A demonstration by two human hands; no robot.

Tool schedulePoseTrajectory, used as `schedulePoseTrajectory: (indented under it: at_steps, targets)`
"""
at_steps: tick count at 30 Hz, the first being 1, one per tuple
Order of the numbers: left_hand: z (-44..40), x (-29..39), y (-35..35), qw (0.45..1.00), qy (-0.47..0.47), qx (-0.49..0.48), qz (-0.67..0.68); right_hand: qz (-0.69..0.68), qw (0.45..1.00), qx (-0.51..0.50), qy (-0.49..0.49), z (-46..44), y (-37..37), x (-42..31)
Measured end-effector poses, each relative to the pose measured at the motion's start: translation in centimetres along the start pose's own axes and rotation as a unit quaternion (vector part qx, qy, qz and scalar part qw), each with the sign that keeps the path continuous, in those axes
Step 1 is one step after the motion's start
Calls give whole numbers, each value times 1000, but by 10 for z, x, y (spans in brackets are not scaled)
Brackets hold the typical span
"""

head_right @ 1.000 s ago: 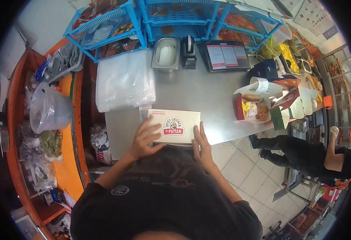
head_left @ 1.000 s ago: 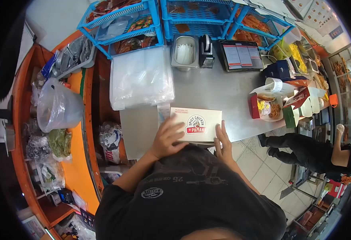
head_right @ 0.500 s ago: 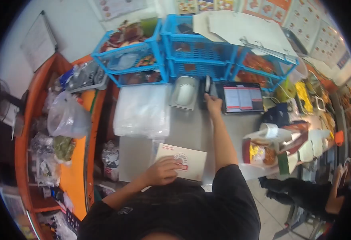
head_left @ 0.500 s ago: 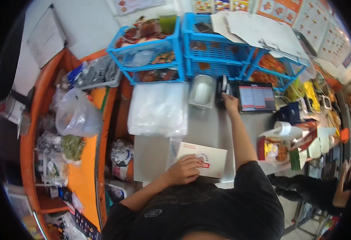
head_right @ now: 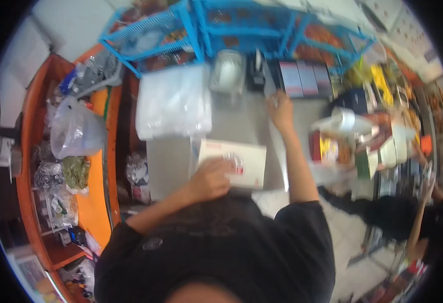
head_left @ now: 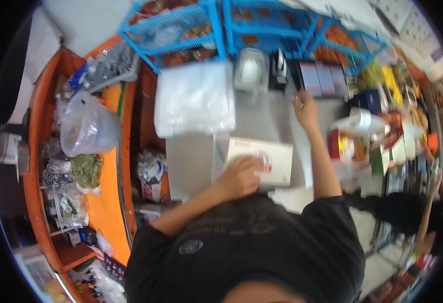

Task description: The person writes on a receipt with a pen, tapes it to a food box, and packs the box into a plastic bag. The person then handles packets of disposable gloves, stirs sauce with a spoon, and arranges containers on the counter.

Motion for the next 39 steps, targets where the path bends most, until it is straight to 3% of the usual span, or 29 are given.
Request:
schedulePoseTrajectory:
  at_steps: [2, 4, 8, 10, 17, 20, 22, 25, 26, 28, 30, 31, 33, 34, 37, 39]
  targets:
    - [-5, 10, 11, 999, 23, -47, -11, -161, 982, 24, -92, 24, 76, -66]
    - [-15, 10, 18, 998, 2, -54, 29, -219, 954, 22, -204, 67, 128, -110]
    - [-12, 1, 9, 996, -15, -67, 59, -292, 877, -58, -377, 146, 127, -206]
    - [-9, 4, 7, 997, -7, -33, 72, -370, 820, 10, -436, 163, 106, -228]
    - [-8, 1, 12, 997, -4, -55, 51, -332, 847, 61, -412, 177, 67, -234]
    - [-5, 4, 9, 994, 29, -67, 81, -234, 908, 32, -345, 182, 65, -235]
    - [-7, 1, 12, 990, 48, -73, 108, -120, 960, 22, -251, 194, 57, -228]
    - [-11, 1, 28, 947, 104, -91, 291, -36, 999, -27, 10, 207, 45, -194]
    - [-8, -8, 30, 942, 89, -16, 323, -42, 999, -7, 0, 206, 46, -192]
    - [17, -46, 25, 901, 265, 170, 297, -72, 997, 1, 16, 195, 59, -199]
    - [40, -78, 35, 817, 437, 279, 252, -68, 997, 20, 11, 189, 77, -198]
    - [52, -91, 22, 852, 450, 235, 124, -52, 998, 32, -1, 188, 86, -196]
    - [72, -101, 4, 869, 458, 131, -133, -23, 998, 55, -27, 182, 98, -185]
    - [73, -96, -2, 877, 450, 121, -116, -23, 997, 66, -33, 175, 100, -176]
    - [61, -103, -18, 863, 446, 213, -107, -8, 993, 74, -91, 134, 105, -155]
    - [61, -114, -28, 855, 459, 210, -116, -110, 977, 83, -162, 109, 95, -121]
Point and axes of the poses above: each hand's wrist, its own z-axis away from the middle knuckle, its own y-axis out of the back of the hand, x = y × z, the point moved 1 cm from there along -z, towards the middle knuckle, and after that the axes turned 9 degrees about y, right-handed, at the moved point
